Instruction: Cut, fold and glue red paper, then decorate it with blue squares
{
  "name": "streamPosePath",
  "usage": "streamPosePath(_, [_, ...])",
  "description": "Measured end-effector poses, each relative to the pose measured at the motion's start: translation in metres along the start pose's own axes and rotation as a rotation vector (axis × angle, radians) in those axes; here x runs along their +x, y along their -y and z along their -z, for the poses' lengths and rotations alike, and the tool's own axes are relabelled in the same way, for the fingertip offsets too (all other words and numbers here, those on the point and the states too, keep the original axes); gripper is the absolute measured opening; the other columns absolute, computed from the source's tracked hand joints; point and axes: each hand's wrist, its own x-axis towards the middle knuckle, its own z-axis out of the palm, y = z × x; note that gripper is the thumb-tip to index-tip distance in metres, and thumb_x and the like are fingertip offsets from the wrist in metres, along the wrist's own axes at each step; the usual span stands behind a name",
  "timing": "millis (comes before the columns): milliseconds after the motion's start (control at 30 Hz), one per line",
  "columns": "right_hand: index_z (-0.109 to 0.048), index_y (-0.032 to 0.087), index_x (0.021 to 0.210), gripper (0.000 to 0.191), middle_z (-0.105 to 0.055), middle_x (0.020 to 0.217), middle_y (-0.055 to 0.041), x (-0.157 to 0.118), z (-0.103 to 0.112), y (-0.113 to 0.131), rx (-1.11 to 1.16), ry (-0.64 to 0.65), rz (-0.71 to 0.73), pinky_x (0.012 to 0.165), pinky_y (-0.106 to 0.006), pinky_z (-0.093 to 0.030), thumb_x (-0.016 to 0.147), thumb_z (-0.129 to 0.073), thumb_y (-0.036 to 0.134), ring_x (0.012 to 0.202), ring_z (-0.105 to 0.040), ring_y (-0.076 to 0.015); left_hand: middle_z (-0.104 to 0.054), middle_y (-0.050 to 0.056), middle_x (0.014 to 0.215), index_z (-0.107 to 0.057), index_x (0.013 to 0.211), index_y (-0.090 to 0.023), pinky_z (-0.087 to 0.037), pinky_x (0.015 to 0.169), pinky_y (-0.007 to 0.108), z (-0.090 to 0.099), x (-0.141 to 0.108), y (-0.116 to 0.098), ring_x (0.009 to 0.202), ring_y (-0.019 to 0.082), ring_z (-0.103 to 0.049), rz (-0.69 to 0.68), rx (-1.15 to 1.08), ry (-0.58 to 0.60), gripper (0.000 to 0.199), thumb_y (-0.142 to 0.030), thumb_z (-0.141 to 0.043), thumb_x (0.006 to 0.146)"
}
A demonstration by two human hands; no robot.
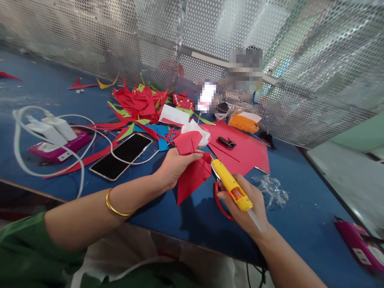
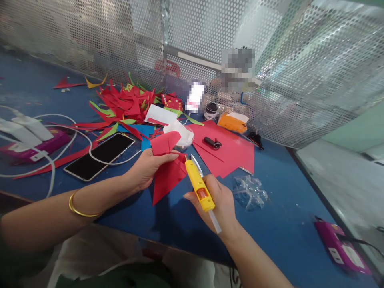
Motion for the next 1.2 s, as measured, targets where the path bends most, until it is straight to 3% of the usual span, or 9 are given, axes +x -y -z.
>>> streamPosePath(333, [-0.046,0.024,0.076,0.046,-0.056,0.053,0.0046,0.0024,-0.0004,-0.0001,-0.045,0.003,0.010,0.043,-0.023,-0.038,0.095,-0.046,0.066,0.044,-0.056,-0.0124,-0.076,0.005,0.079,-0.076,0.080,-0.015,-0.053,0.075,0.030,-0.0007,-0.0015,-0.0008,0.072,0.017,-0.068,0.020,0.001,0.021,0.021,-0.021,-0.086,0.063])
streamPosePath(1200, [-0.039,0.025,0.070,0.046,-0.045,0.052,0.0071,0.0031,0.0028,0.0015,0.021,0.017,-0.059,0.042,-0.024,-0.034,0.094,-0.050,0.064,0.042,-0.044,-0.0097,-0.075,0.008,0.085,-0.076,0.081,-0.013,-0.053,0.081,0.034,-0.0013,-0.0011,-0.0026,0.078,0.020,-0.069,-0.003,0.019,0.006,0.021,-0.019,-0.085,0.063])
